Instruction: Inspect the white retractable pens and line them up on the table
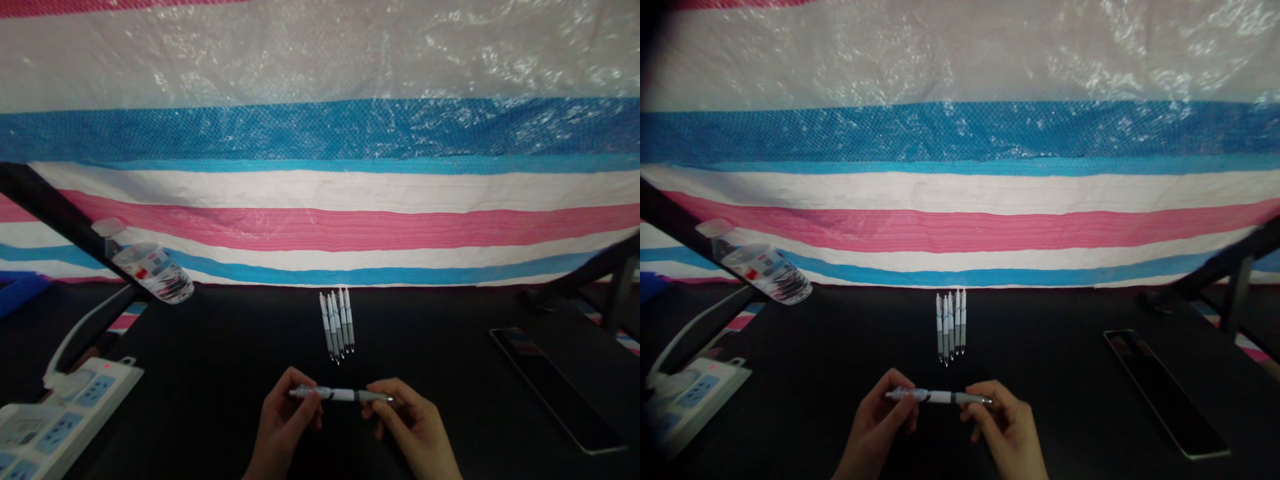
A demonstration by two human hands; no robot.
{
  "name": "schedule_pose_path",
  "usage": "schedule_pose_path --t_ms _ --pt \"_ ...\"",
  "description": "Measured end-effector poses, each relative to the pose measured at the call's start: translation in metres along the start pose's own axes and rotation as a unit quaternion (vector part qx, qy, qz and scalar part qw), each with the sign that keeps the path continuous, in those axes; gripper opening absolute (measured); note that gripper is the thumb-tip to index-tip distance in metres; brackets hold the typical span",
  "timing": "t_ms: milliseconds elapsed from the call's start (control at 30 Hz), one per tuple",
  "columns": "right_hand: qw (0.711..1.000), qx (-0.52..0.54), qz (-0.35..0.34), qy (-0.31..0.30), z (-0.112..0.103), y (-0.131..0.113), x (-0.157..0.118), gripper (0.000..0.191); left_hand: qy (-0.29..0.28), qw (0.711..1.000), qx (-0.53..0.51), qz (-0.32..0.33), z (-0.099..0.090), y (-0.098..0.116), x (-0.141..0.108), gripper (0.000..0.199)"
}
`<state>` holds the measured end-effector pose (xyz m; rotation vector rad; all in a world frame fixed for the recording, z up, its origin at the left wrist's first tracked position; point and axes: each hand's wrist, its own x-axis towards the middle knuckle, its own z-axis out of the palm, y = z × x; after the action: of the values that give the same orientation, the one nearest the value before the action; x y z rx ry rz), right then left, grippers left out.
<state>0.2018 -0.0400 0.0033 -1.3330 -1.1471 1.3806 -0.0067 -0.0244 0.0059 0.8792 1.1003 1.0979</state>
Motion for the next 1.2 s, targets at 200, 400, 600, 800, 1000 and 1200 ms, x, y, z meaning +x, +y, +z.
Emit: schedule_pose_path --t_ms 200,400,600,800,1000,1200 --pt "0.982 -0.18 -0.058 -0.014 -0.004 0.005 -0.003 0.039 -0.013 1.0 -0.007 -0.006 -0.007 -0.001 0.003 0.027" --pt "0.977 -0.194 -0.074 -0.048 -0.006 0.004 -0.004 0.054 -0.039 0.999 0.003 -0.011 -0.006 -0.002 0.001 0.026" --pt "0.996 -0.075 -0.032 -0.025 -0.004 -0.001 -0.005 0.042 -0.007 1.0 -0.014 0.003 -0.004 0.0 0.002 0.027" --pt "0.99 -0.124 -0.041 -0.055 -0.007 -0.005 -0.004 0.045 -0.006 1.0 -0.027 -0.008 -0.004 0.002 0.002 0.029" --pt "0.996 -0.07 -0.056 -0.011 -0.004 -0.003 -0.004 0.036 0.001 1.0 -0.027 0.001 -0.004 0.002 0.003 0.028" --pt "0.99 -0.11 -0.067 -0.053 -0.006 -0.004 -0.004 0.043 -0.003 0.999 -0.035 -0.017 0.0 0.008 0.003 0.031"
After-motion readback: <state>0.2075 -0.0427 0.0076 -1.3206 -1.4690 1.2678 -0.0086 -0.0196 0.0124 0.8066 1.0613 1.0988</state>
